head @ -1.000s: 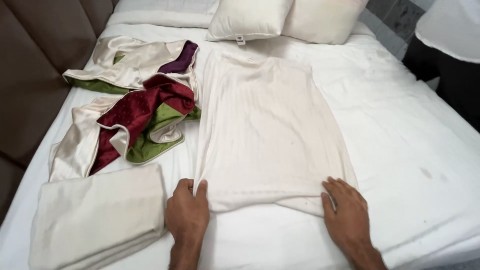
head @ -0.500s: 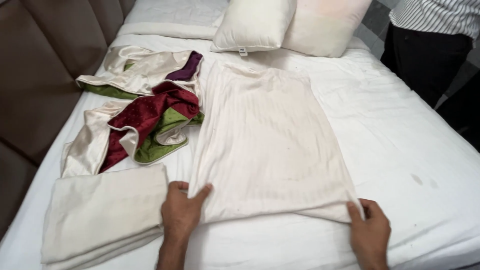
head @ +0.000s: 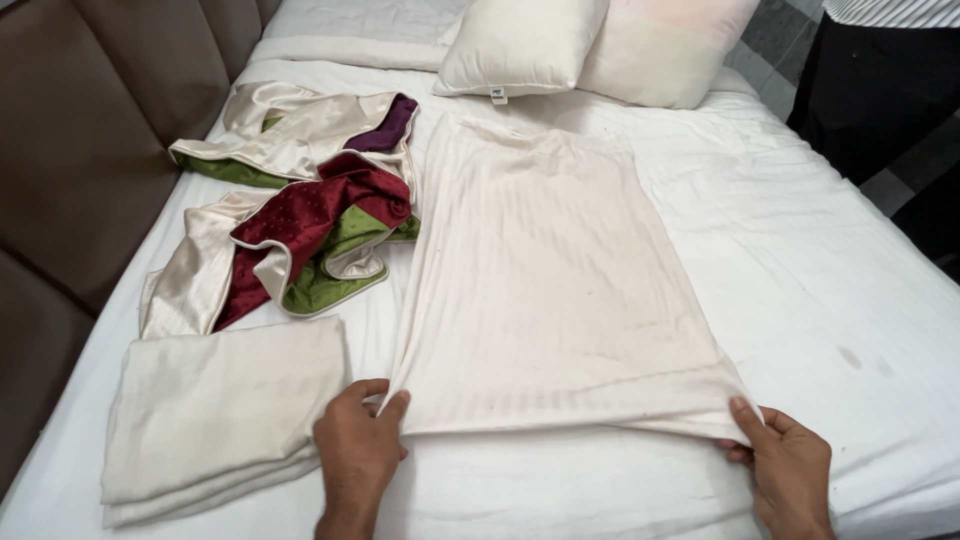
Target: The person folds several pieces of fabric on a bed. They first fold a white cloth, then a red and green towel, followed by a purple and green towel, and finally a larger red and green towel, stacking them neatly on the bed.
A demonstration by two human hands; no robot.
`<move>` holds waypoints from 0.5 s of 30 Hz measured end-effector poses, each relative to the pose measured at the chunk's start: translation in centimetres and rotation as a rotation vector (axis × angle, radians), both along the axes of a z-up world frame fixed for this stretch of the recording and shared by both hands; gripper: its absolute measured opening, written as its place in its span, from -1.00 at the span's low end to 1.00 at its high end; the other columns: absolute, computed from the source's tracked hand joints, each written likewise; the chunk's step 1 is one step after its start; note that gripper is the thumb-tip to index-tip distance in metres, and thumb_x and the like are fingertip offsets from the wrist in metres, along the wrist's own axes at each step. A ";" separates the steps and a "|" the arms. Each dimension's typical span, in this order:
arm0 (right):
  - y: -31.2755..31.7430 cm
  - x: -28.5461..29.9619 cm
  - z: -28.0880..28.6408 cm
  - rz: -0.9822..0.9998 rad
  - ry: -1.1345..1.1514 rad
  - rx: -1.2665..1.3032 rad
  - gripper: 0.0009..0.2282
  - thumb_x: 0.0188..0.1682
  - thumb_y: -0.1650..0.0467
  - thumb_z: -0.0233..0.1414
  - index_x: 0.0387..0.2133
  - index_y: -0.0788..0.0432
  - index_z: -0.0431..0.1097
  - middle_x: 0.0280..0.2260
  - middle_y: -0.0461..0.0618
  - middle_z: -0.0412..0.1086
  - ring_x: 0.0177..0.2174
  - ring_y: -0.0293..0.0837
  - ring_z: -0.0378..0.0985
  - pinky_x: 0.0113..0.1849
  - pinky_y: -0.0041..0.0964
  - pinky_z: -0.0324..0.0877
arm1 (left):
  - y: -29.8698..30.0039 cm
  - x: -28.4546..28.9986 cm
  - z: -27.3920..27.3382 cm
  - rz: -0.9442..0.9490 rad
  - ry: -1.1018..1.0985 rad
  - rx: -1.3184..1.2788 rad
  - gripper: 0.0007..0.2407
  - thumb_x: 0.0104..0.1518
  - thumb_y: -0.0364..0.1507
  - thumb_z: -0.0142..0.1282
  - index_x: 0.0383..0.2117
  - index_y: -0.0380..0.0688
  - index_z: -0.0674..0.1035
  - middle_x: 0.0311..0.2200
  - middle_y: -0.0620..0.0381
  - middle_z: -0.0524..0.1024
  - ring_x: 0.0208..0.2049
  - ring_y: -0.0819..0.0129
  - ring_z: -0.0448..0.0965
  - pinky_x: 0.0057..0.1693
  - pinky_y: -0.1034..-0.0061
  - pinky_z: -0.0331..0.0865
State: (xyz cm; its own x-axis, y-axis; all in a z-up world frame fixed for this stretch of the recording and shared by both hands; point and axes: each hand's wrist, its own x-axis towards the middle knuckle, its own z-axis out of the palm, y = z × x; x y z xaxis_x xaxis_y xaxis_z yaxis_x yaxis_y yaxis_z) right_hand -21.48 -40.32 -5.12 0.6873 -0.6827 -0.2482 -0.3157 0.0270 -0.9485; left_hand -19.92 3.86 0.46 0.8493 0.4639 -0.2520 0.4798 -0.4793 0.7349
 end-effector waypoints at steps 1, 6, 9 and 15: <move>-0.6 -0.1 -0.1 0.012 -0.020 0.040 -0.75 0.06 0.43 0.17 -0.18 0.49 0.45 -0.42 0.13 0.47 -0.50 -0.13 0.49 -0.44 -0.33 0.39 | -0.2 -0.4 2.2 0.040 0.099 -0.183 -0.66 0.14 -0.35 0.21 0.03 -0.19 0.59 -0.33 -0.06 0.69 -0.56 0.14 0.70 -0.26 0.27 0.63; -2.1 -0.9 0.7 0.047 0.048 0.094 -0.80 0.02 0.47 0.12 -0.20 0.44 0.43 -0.35 0.10 0.51 -0.38 -0.16 0.59 -0.27 -0.31 0.59 | 0.3 -0.8 3.6 -0.034 0.225 -0.142 -0.69 0.22 -0.35 0.15 0.05 -0.18 0.56 -0.41 -0.07 0.73 -0.65 0.29 0.66 -0.31 0.37 0.60; -2.9 -1.2 0.2 0.058 0.048 0.024 -0.80 0.01 0.50 0.17 -0.21 0.48 0.44 -0.33 0.16 0.50 -0.36 -0.15 0.56 -0.28 -0.28 0.55 | 0.4 -1.2 3.0 -0.093 0.202 -0.129 -0.72 0.27 -0.34 0.06 0.04 -0.18 0.56 -0.42 -0.04 0.74 -0.65 0.30 0.68 -0.29 0.38 0.60; -4.8 -0.3 -0.3 0.153 0.188 -0.152 -0.73 0.05 0.44 0.16 -0.12 0.50 0.47 -0.33 0.26 0.54 -0.40 -0.06 0.57 -0.32 -0.23 0.54 | 0.2 -0.5 1.5 -0.212 0.253 0.092 -0.74 0.23 -0.27 0.14 -0.14 -0.17 0.69 -0.31 0.06 0.74 -0.35 0.26 0.74 -0.06 0.33 0.59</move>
